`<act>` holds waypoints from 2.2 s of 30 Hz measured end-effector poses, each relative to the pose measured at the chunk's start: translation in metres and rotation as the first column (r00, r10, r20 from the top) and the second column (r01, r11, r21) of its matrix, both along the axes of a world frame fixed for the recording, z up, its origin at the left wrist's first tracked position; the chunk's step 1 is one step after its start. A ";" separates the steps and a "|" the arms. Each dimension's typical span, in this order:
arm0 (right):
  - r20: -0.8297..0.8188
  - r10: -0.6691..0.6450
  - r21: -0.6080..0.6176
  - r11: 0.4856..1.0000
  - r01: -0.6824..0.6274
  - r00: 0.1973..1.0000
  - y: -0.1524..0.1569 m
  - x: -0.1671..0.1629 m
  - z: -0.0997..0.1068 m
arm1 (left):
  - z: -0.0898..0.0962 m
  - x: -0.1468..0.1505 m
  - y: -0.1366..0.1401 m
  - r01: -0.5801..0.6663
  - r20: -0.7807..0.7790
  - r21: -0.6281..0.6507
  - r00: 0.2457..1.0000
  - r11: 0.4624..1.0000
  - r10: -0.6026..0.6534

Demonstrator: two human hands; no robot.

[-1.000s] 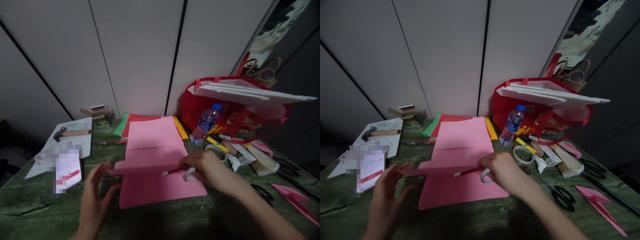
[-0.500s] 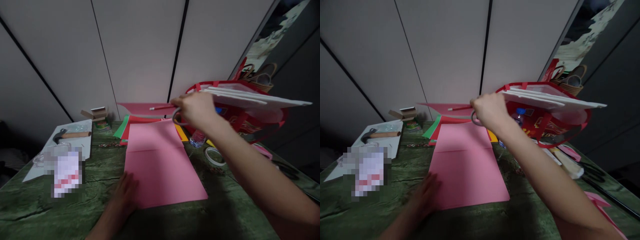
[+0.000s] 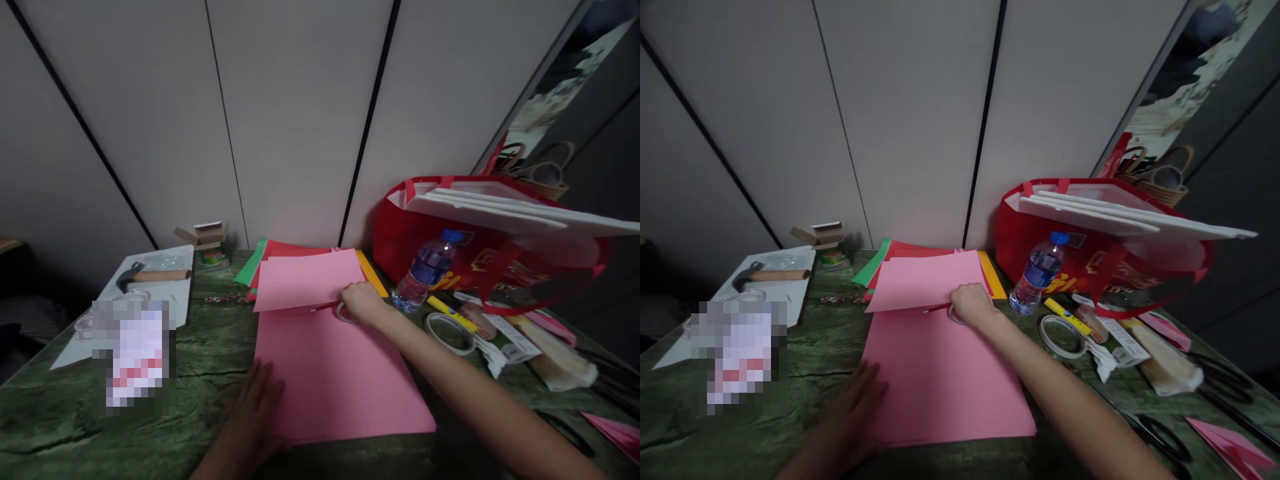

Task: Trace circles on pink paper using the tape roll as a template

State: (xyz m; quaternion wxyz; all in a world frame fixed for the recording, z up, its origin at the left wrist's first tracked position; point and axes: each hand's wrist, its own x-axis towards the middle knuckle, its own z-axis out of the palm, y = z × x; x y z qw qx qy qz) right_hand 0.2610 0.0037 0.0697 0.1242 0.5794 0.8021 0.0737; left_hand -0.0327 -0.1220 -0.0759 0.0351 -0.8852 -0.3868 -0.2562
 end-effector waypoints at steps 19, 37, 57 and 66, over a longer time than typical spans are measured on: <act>-0.070 0.051 -0.027 0.998 -0.053 0.996 0.021 -0.034 -0.010 | 0.002 0.002 0.000 -0.012 0.018 -0.059 1.000 0.998 0.013; -0.794 -0.116 -0.227 0.967 -0.113 0.597 -0.021 -0.070 -0.038 | 0.003 0.002 0.001 -0.001 -0.071 -0.108 0.997 0.994 -0.007; -0.825 0.229 0.145 0.969 -0.199 0.516 -0.022 -0.006 -0.080 | 0.006 -0.001 -0.001 -0.015 -0.091 -0.127 0.996 0.992 0.003; -0.792 0.301 0.226 0.953 -0.203 0.532 -0.020 -0.004 -0.096 | 0.003 0.010 -0.013 -0.065 -0.080 -0.157 0.995 0.985 0.053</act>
